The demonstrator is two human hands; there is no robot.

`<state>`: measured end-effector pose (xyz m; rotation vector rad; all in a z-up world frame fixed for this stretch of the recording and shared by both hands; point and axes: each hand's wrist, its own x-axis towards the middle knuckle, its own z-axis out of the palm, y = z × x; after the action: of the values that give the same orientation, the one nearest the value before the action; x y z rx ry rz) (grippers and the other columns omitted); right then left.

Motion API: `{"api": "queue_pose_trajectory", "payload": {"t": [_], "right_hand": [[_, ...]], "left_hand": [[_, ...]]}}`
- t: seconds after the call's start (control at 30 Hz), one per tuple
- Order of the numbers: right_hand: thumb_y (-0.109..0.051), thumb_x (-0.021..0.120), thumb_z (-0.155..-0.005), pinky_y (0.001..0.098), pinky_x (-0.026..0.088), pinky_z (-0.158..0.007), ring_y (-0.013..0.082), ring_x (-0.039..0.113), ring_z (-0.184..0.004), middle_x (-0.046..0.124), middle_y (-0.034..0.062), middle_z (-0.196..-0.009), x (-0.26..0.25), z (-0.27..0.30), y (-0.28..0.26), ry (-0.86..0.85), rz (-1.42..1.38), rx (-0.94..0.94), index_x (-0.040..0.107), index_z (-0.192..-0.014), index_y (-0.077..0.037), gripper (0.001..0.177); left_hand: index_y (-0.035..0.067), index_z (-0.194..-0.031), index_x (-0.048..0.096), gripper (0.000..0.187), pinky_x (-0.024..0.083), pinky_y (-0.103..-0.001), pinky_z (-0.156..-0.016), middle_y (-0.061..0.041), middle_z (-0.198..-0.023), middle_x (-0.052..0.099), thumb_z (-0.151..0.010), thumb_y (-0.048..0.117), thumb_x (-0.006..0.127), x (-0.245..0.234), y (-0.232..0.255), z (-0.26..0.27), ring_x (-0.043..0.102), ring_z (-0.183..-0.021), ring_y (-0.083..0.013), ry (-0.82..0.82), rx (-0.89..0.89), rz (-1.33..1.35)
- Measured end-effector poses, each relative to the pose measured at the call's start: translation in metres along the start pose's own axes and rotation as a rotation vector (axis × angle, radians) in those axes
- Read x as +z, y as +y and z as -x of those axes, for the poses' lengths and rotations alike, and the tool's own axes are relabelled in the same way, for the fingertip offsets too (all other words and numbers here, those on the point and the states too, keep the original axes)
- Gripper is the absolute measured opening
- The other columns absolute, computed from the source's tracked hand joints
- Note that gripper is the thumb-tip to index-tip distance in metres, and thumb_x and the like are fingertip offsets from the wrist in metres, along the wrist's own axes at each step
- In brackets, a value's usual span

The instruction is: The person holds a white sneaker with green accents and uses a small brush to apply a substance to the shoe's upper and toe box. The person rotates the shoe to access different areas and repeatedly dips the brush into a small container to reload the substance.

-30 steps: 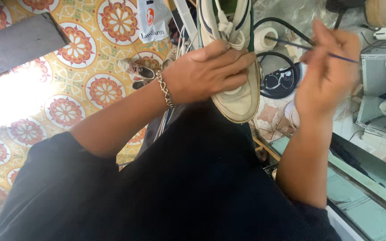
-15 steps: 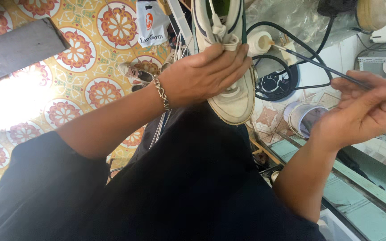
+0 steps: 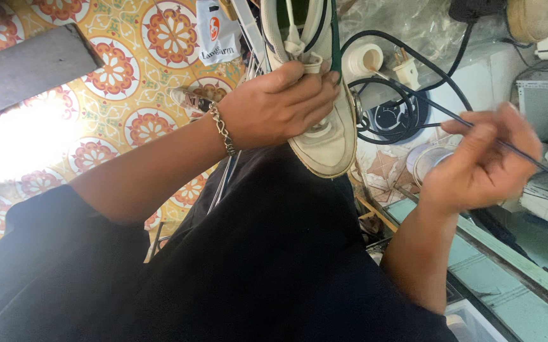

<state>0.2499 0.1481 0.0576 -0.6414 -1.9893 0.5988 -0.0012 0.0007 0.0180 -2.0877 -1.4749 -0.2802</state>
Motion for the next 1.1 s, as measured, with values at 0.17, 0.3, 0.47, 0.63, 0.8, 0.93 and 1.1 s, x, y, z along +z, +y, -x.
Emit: {"api": "queue_pose_trajectory", "payload": {"t": [0.17, 0.3, 0.47, 0.63, 0.8, 0.93, 1.1], "right_hand": [[-0.001, 0.049, -0.116, 0.0407, 0.056, -0.057, 0.0358, 0.058, -0.06, 0.059, 0.0342, -0.093, 0.006, 0.0, 0.001, 0.01, -0.046, -0.062, 0.051, -0.123, 0.009, 0.012], [-0.007, 0.051, -0.115, 0.04, 0.047, -0.058, 0.0349, 0.054, -0.053, 0.059, 0.0346, -0.087, 0.007, 0.003, -0.005, 0.091, -0.031, -0.022, 0.05, -0.12, 0.011, 0.019], [-0.006, 0.05, -0.116, 0.04, 0.049, -0.063, 0.0345, 0.059, -0.059, 0.062, 0.0325, -0.09, 0.003, 0.006, -0.001, 0.04, -0.02, -0.02, 0.053, -0.125, 0.008, 0.017], [-0.003, 0.047, -0.115, 0.0434, 0.056, -0.059, 0.0388, 0.056, -0.067, 0.056, 0.0333, -0.093, 0.0, 0.015, -0.003, 0.126, 0.007, -0.014, 0.049, -0.126, 0.01, 0.017], [-0.007, 0.049, -0.115, 0.04, 0.056, -0.063, 0.0362, 0.057, -0.069, 0.056, 0.0307, -0.094, 0.0, 0.023, 0.005, 0.121, -0.012, 0.078, 0.048, -0.124, 0.011, 0.02], [-0.005, 0.048, -0.116, 0.0416, 0.057, -0.069, 0.0382, 0.062, -0.066, 0.061, 0.0353, -0.097, 0.004, 0.024, 0.0, 0.044, -0.052, 0.1, 0.047, -0.13, 0.013, 0.022], [-0.003, 0.048, -0.116, 0.0389, 0.053, -0.062, 0.0363, 0.062, -0.066, 0.061, 0.0321, -0.095, 0.002, 0.021, 0.0, 0.034, -0.043, 0.013, 0.051, -0.129, 0.008, 0.018]], "left_hand": [[0.016, -0.116, 0.069, 0.022, 0.037, -0.029, -0.105, 0.002, -0.12, 0.066, -0.113, 0.015, 0.047, 0.0, -0.002, 0.0, 0.06, -0.11, -0.0128, 0.043, -0.016, 0.045], [0.017, -0.109, 0.069, 0.022, 0.037, -0.028, -0.102, 0.003, -0.114, 0.066, -0.113, 0.016, 0.047, -0.001, -0.004, 0.0, 0.06, -0.102, -0.0111, 0.075, -0.033, 0.093], [0.017, -0.105, 0.069, 0.02, 0.039, -0.028, -0.101, 0.003, -0.115, 0.067, -0.112, 0.016, 0.05, -0.001, -0.006, 0.0, 0.061, -0.101, -0.0118, 0.08, -0.012, 0.096], [0.017, -0.102, 0.069, 0.018, 0.038, -0.027, -0.096, 0.002, -0.112, 0.068, -0.111, 0.015, 0.053, 0.002, -0.006, 0.002, 0.06, -0.094, -0.0112, 0.091, -0.002, 0.108], [0.016, -0.102, 0.068, 0.018, 0.041, -0.026, -0.091, -0.001, -0.114, 0.068, -0.111, 0.015, 0.052, 0.004, -0.003, 0.005, 0.058, -0.09, -0.0123, 0.086, 0.001, 0.14], [0.016, -0.103, 0.068, 0.018, 0.041, -0.026, -0.092, 0.001, -0.112, 0.067, -0.11, 0.014, 0.051, 0.004, -0.004, 0.005, 0.059, -0.09, -0.0116, 0.082, 0.005, 0.134], [0.019, -0.1, 0.066, 0.022, 0.039, -0.025, -0.092, 0.003, -0.112, 0.067, -0.111, 0.016, 0.048, 0.001, -0.005, 0.005, 0.057, -0.089, -0.0109, 0.079, -0.009, 0.122]]}}
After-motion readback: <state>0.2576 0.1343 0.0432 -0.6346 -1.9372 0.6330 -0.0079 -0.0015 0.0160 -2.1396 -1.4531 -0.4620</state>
